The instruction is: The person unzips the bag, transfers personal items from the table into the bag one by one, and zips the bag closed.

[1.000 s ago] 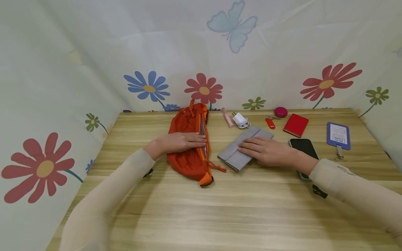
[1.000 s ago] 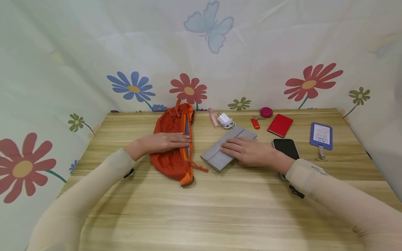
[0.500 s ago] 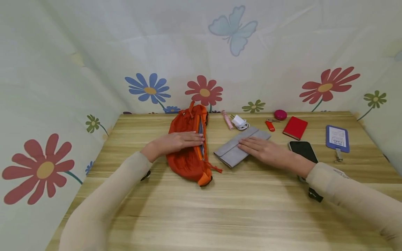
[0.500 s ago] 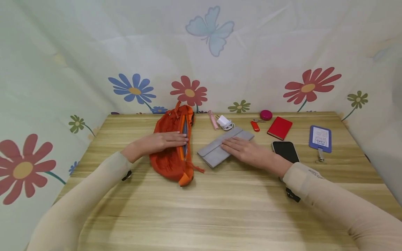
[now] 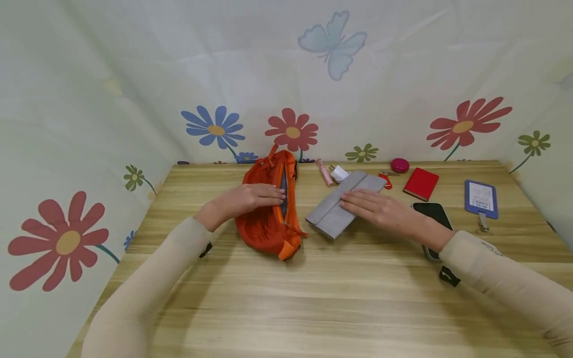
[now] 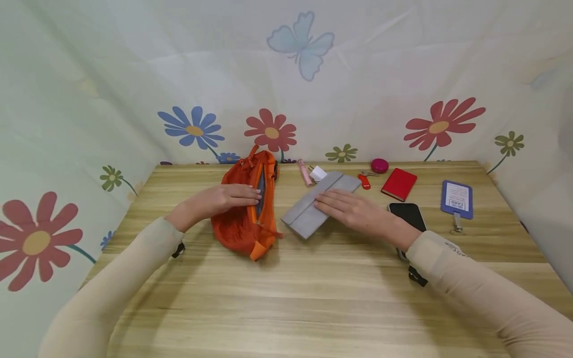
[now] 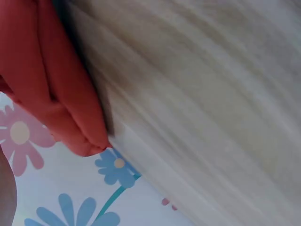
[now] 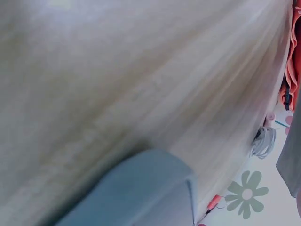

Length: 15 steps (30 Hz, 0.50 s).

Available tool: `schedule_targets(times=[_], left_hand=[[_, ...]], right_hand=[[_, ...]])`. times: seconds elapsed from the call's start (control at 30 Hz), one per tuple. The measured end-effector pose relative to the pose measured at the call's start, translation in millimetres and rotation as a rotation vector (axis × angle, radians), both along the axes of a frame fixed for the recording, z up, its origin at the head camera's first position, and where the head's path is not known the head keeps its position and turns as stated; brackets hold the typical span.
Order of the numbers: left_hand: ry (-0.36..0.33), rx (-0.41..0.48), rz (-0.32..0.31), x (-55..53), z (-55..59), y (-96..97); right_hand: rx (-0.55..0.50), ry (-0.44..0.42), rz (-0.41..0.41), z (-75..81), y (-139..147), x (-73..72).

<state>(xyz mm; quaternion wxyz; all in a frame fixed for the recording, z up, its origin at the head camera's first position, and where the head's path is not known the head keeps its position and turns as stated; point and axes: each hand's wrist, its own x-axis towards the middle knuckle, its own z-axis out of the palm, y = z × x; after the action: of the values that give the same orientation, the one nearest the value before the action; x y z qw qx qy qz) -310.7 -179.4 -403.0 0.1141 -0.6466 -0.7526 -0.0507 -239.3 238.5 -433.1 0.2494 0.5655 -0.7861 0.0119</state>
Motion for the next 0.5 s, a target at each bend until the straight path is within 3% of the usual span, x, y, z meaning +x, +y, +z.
schedule_targets(times=[0.23,0.5], left_hand=[[0.040,0.030,-0.025,1.2,11.9,1.6],[0.030,-0.037,-0.021,6.6,19.1,3.3]], right_hand=[[-0.049,0.016,-0.003,4.4,-0.6,-2.2],[-0.115,0.001,-0.070,24.6,-17.2,-13.2]])
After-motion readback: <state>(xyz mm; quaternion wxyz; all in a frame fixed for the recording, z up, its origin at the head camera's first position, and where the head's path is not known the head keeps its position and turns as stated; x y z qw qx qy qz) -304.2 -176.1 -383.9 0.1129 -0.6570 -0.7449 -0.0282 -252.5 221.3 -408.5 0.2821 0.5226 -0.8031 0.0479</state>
